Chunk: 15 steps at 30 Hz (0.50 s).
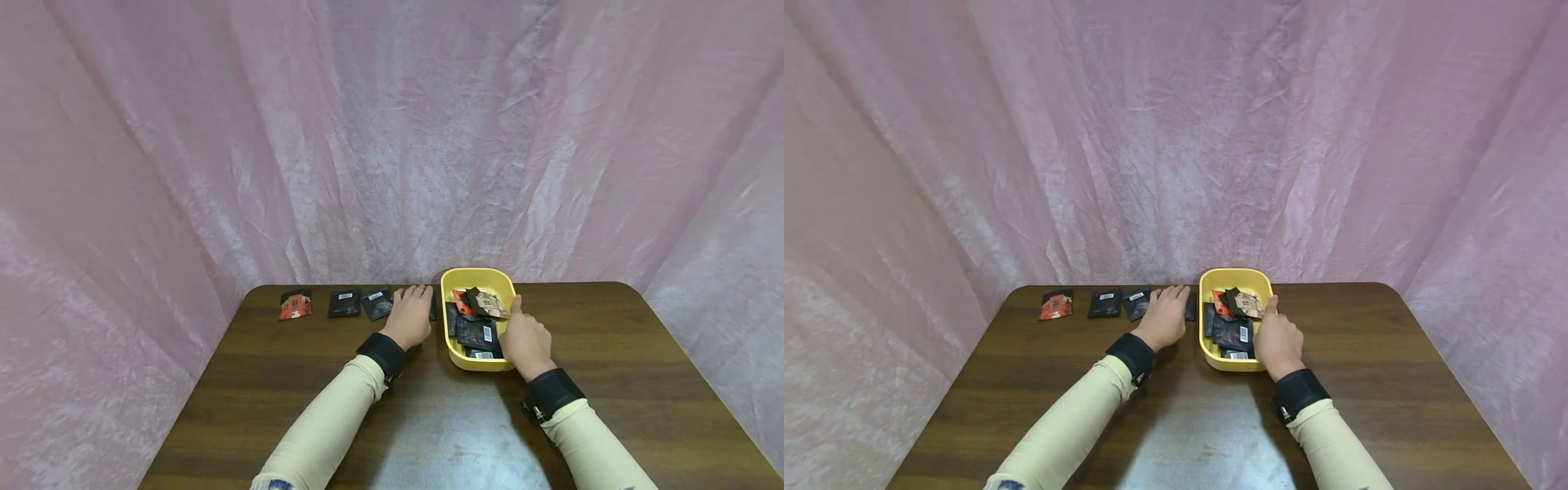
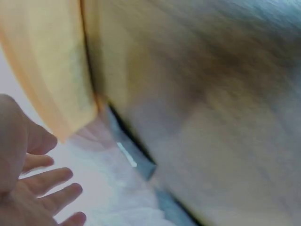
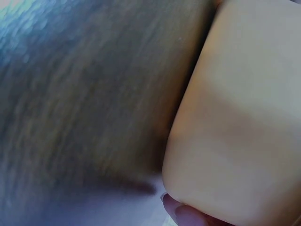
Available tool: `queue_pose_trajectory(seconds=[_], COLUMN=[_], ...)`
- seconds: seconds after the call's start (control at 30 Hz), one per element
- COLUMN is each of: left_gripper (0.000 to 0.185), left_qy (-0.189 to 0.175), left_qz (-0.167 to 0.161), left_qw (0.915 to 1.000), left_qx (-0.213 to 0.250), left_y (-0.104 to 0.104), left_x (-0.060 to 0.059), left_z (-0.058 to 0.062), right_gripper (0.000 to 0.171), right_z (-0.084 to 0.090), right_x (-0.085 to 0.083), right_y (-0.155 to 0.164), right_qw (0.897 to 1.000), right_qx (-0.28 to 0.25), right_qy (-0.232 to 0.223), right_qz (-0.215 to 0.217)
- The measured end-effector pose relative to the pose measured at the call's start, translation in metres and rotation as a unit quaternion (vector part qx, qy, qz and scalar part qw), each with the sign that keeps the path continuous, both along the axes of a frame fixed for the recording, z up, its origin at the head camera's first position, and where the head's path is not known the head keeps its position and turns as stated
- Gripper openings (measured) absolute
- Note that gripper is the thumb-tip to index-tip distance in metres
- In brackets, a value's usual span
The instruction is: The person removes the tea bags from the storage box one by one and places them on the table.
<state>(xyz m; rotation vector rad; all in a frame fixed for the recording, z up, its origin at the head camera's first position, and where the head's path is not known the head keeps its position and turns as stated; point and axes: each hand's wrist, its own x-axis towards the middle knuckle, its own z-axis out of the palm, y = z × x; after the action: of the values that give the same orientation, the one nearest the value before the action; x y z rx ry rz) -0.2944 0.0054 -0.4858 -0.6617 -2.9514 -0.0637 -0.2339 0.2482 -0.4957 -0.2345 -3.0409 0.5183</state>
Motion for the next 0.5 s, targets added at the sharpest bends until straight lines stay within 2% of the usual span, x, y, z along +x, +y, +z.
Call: queue_pose_trajectory(seconds=[0.1,0.2,0.33,0.5], left_gripper=[0.050,0.042,0.044,0.056], left_qy=[0.064,0.091,0.080,0.045], left_qz=[-0.022,-0.051,-0.085,-0.101], left_qw=[0.9977,0.9946,0.9930,0.9935], left_qx=[0.000,0.000,0.014,0.027], left_y=[0.006,0.011,0.019,0.028], left_x=[0.005,0.011,0.017,0.021], left_z=[0.007,0.015,0.022,0.025], right_gripper=[0.092,0.092,0.092,0.092], right_z=[0.000,-0.001,-0.002,-0.003], right_x=[0.000,0.001,0.001,-0.001], right_y=[0.001,0.001,0.001,0.002], right_qw=[1.000,1.000,1.000,1.000], right_qx=[0.000,-0.003,-0.007,-0.008], right_qy=[0.003,0.004,0.006,0.012], right_qz=[0.000,-0.001,-0.001,0.000])
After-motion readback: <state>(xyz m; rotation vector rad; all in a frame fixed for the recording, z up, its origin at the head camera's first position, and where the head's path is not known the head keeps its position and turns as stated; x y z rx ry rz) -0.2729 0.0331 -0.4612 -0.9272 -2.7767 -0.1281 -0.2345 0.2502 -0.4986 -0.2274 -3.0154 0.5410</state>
